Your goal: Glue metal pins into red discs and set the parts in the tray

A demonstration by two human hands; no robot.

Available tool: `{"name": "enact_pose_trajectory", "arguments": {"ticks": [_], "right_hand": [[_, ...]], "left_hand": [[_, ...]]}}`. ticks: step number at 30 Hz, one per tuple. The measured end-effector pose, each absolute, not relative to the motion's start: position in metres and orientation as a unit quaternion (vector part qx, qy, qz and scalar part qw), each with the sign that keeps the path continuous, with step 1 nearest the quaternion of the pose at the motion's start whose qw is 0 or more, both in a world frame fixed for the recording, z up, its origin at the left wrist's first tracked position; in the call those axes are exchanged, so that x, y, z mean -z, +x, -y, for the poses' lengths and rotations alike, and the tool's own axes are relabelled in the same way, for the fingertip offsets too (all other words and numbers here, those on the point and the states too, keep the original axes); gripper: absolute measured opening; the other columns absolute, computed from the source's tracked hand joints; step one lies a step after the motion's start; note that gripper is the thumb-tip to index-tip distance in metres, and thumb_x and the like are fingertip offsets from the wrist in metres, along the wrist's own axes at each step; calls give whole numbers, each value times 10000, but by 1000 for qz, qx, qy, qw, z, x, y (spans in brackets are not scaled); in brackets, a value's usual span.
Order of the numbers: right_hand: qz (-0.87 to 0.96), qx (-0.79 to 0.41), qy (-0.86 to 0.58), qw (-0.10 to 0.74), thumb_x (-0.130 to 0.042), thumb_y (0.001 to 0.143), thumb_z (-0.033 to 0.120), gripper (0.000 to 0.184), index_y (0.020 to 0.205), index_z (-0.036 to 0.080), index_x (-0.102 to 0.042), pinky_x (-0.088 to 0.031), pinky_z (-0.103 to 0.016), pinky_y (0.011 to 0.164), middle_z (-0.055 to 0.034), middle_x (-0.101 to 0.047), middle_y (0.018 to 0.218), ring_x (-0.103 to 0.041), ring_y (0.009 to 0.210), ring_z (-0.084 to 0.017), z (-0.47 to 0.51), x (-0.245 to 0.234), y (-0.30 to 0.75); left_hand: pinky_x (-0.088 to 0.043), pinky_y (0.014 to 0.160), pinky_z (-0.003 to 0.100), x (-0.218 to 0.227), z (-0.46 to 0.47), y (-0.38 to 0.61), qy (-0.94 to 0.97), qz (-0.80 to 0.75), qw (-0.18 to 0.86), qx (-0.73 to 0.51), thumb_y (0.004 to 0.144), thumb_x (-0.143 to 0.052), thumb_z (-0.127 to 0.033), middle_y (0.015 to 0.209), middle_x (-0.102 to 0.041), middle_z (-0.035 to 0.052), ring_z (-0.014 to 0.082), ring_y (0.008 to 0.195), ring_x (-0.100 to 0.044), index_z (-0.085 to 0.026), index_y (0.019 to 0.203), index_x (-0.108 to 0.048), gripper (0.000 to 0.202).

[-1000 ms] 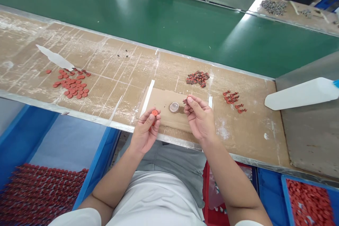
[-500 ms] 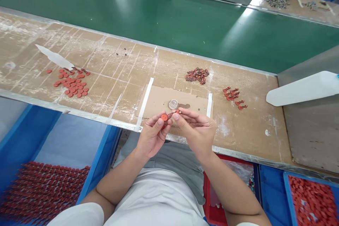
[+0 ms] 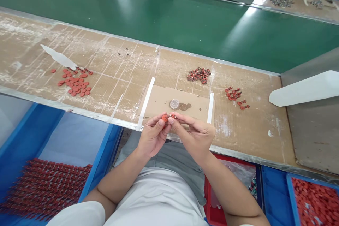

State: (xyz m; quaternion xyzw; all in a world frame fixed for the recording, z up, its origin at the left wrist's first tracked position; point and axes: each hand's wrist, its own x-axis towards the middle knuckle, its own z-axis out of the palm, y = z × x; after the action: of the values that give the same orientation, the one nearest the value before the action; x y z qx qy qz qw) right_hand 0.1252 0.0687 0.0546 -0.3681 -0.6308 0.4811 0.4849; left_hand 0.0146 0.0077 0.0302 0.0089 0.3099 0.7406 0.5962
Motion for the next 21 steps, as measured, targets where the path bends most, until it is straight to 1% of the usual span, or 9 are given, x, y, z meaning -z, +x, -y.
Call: {"name": "enact_pose_trajectory", "arguments": {"ticks": [2, 9, 15, 21], "right_hand": [[631, -485, -364, 484, -842, 725, 166, 258, 949, 283, -790, -673, -356, 807, -9, -791, 971, -773, 850, -220, -69, -54, 125], [645, -465, -372, 479, -847, 717, 188, 252, 950, 268, -789, -681, -379, 790, -15, -791, 956, -774, 835, -234, -70, -54, 126], [661, -452, -358, 480, -839, 721, 161, 276, 954, 300, -788, -681, -348, 771, 9, -791, 946, -773, 827, -212, -70, -55, 124], [664, -447, -361, 478, -838, 726, 183, 248, 945, 287, -789, -685, -355, 739, 0, -792, 939, -774, 806, -221, -69, -55, 123]], "left_hand": [[-596, 824, 227, -30, -8, 15, 11, -309, 596, -741, 662, -886, -287, 976, -792, 46, 169, 923, -750, -214, 915, -787, 282], [-600, 799, 195, -30, -8, 16, 8, -300, 596, -745, 670, -882, -268, 956, -795, 37, 154, 908, -752, -219, 898, -791, 250], [-603, 802, 197, -29, -8, 15, 2, -298, 595, -746, 653, -892, -276, 947, -795, 34, 152, 900, -753, -222, 888, -792, 261], [-608, 795, 200, -29, -8, 15, -7, -305, 594, -744, 610, -914, -294, 912, -794, 22, 155, 882, -755, -223, 861, -792, 289]]}}
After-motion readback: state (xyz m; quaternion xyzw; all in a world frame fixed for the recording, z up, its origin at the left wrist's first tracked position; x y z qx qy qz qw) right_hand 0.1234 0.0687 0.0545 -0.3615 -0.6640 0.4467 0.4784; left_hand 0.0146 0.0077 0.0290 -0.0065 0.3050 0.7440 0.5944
